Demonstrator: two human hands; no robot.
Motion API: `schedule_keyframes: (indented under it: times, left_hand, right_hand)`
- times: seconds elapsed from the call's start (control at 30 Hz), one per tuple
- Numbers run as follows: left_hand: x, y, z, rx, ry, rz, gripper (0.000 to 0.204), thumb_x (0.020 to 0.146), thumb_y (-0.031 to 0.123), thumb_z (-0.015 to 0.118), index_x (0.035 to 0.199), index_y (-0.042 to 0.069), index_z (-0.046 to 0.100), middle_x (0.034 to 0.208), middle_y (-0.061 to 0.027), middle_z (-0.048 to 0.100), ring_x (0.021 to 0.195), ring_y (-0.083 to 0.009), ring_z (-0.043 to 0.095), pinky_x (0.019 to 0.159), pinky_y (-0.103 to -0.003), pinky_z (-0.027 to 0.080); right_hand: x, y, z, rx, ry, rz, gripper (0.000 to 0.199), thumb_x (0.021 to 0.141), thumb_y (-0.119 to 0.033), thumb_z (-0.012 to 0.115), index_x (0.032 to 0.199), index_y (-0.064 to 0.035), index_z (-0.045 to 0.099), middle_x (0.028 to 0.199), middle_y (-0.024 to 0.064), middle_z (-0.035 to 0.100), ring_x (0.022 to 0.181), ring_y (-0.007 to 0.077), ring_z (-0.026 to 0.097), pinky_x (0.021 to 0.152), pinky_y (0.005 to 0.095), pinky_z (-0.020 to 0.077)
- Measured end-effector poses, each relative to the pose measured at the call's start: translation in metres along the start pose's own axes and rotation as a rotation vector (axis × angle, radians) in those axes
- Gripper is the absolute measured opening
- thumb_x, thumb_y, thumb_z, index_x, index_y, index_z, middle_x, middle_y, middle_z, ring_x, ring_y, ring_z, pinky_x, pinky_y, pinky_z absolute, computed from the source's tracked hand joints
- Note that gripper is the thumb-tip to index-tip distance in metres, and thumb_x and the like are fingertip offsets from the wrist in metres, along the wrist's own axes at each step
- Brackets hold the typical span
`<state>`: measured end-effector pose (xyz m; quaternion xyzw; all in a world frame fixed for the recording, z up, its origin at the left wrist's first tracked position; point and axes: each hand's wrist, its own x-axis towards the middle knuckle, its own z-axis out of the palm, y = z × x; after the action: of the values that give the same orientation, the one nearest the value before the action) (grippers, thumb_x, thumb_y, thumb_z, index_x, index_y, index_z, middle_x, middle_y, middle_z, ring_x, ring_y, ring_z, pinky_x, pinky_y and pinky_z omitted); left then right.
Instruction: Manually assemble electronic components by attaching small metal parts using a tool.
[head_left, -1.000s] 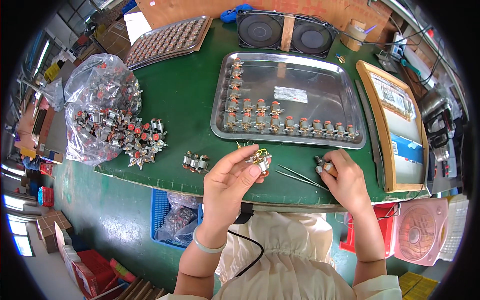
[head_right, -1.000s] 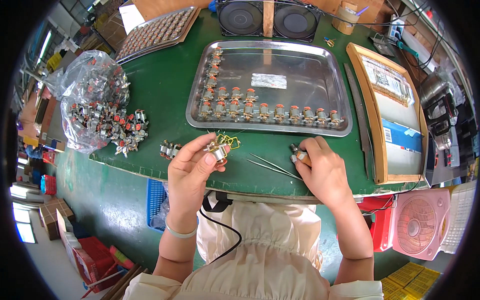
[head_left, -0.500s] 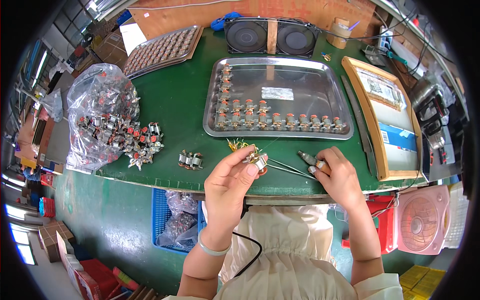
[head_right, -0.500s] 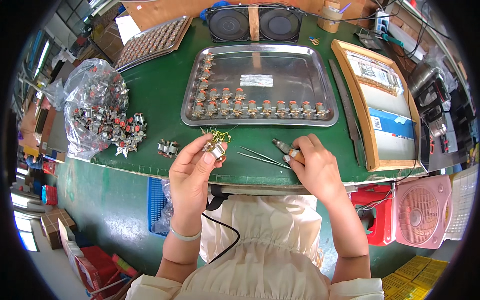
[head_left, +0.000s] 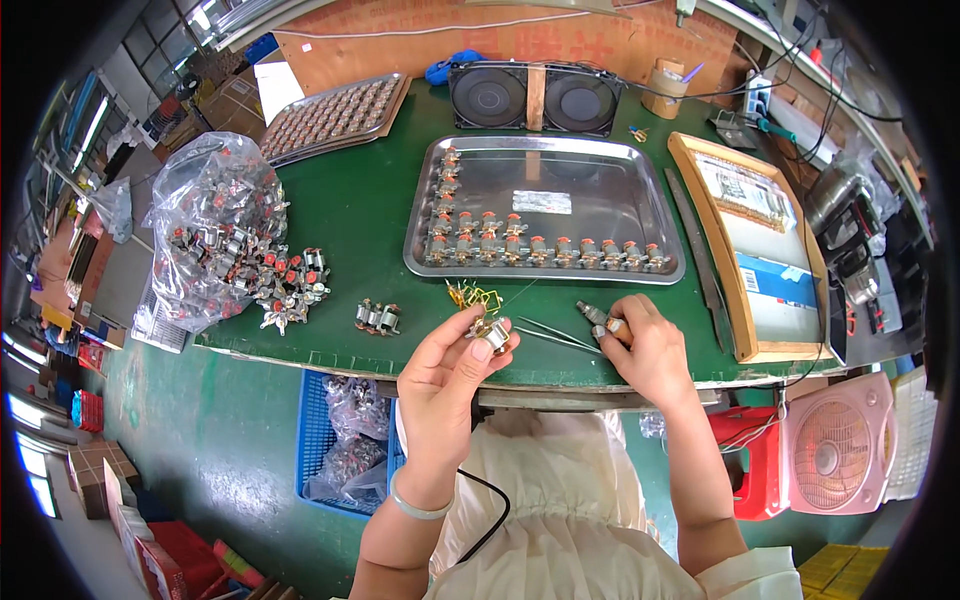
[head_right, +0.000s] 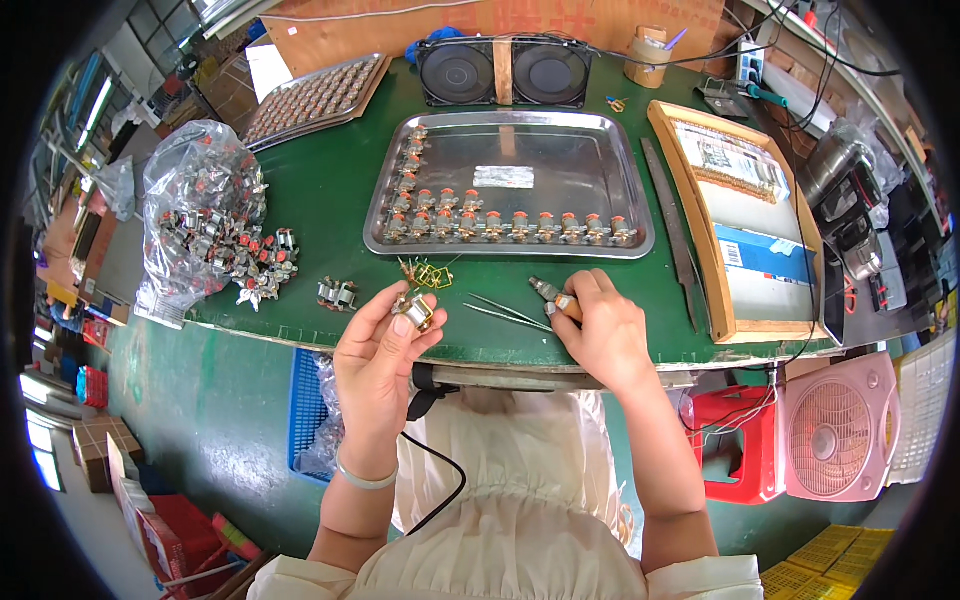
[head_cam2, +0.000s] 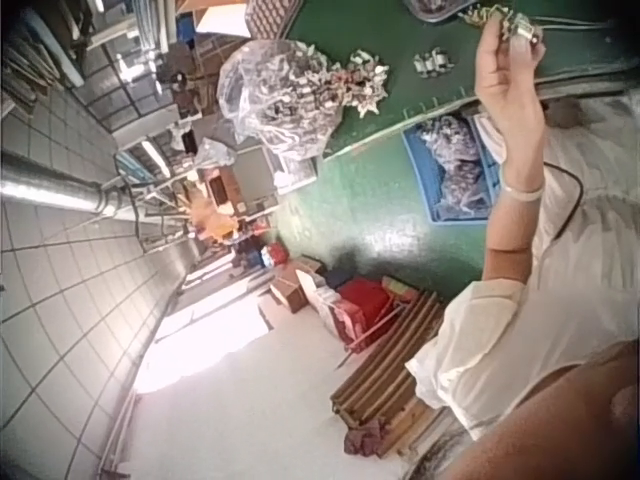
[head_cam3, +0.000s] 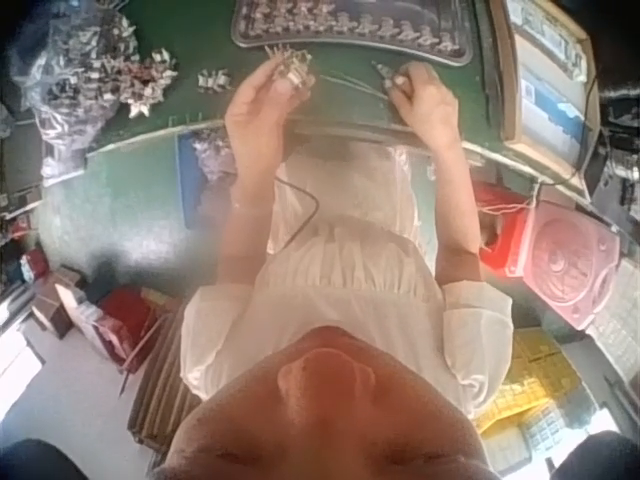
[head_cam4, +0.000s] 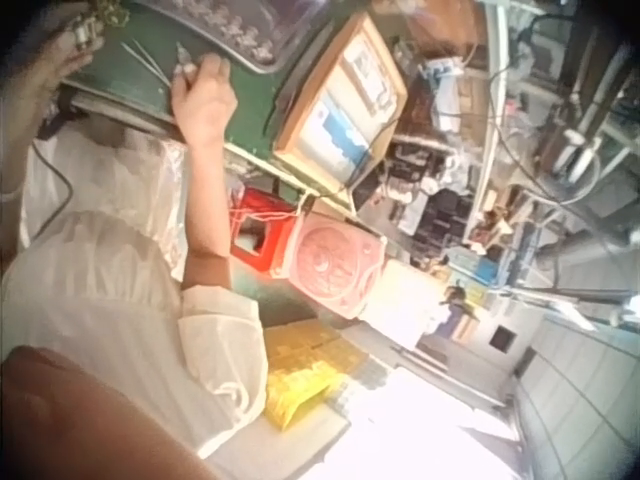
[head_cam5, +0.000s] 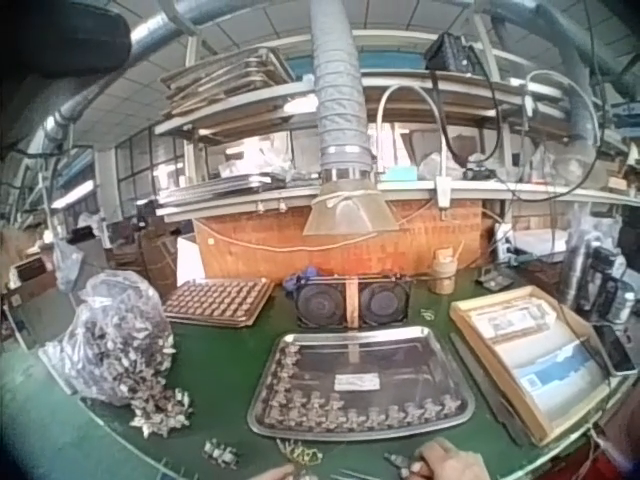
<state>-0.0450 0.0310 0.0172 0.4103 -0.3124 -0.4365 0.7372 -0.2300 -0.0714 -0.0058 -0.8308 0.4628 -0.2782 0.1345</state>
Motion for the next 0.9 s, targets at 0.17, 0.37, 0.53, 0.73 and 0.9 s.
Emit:
schedule_keyframes:
  times: [0.17, 0.37, 0.53, 0.73, 0.9]
  left_hand:
    - [-0.009, -0.002, 0.007, 0.005, 0.012, -0.019, 0.032, 0.085, 0.007, 0.054, 0.115, -0.004, 0.048, 0.101, -0.0165, 0.059, 0.091, -0.0242, 0.06, 0.079, -0.032, 0.051]
    - [-0.024, 0.001, 0.005, 0.022, 0.072, 0.043, 0.034, 0.086, 0.008, 0.054, 0.116, -0.004, 0.046, 0.101, -0.0174, 0.059, 0.092, -0.0257, 0.06, 0.079, -0.034, 0.051]
    - [-0.039, 0.001, 0.008, 0.029, 0.104, 0.057, 0.033, 0.086, 0.008, 0.053, 0.116, -0.004, 0.046, 0.102, -0.0176, 0.059, 0.091, -0.0259, 0.06, 0.078, -0.034, 0.052]
    - [-0.051, 0.008, 0.012, 0.049, 0.106, 0.091, 0.033, 0.086, 0.007, 0.052, 0.116, -0.004, 0.046, 0.103, -0.0177, 0.058, 0.091, -0.0257, 0.061, 0.077, -0.033, 0.053]
    - [-0.056, 0.01, 0.014, 0.027, 0.101, 0.089, 0.032, 0.086, 0.007, 0.052, 0.116, -0.004, 0.046, 0.103, -0.0177, 0.058, 0.091, -0.0258, 0.061, 0.076, -0.032, 0.053]
  right_hand:
    - [-0.001, 0.004, 0.001, 0.018, 0.0, -0.013, 0.02, 0.07, -0.013, 0.063, 0.083, -0.0044, 0.051, 0.078, 0.0115, 0.055, 0.068, 0.0318, 0.057, 0.058, 0.0399, 0.0454]
    - [-0.005, 0.007, 0.009, -0.01, 0.054, -0.019, 0.02, 0.069, -0.014, 0.063, 0.08, -0.005, 0.049, 0.077, 0.0109, 0.055, 0.066, 0.0309, 0.057, 0.057, 0.0405, 0.0455]
    - [-0.006, 0.009, 0.011, -0.007, 0.088, -0.043, 0.019, 0.069, -0.015, 0.063, 0.079, -0.0052, 0.05, 0.077, 0.0107, 0.055, 0.065, 0.0308, 0.057, 0.056, 0.0405, 0.0453]
    - [-0.008, 0.01, 0.013, -0.013, 0.118, -0.026, 0.019, 0.07, -0.017, 0.062, 0.079, -0.0054, 0.051, 0.078, 0.0102, 0.055, 0.067, 0.0303, 0.057, 0.058, 0.04, 0.0453]
    - [-0.009, 0.01, 0.014, -0.006, 0.117, -0.003, 0.019, 0.069, -0.019, 0.063, 0.078, -0.0056, 0.052, 0.079, 0.0097, 0.056, 0.067, 0.0296, 0.057, 0.058, 0.0394, 0.0456]
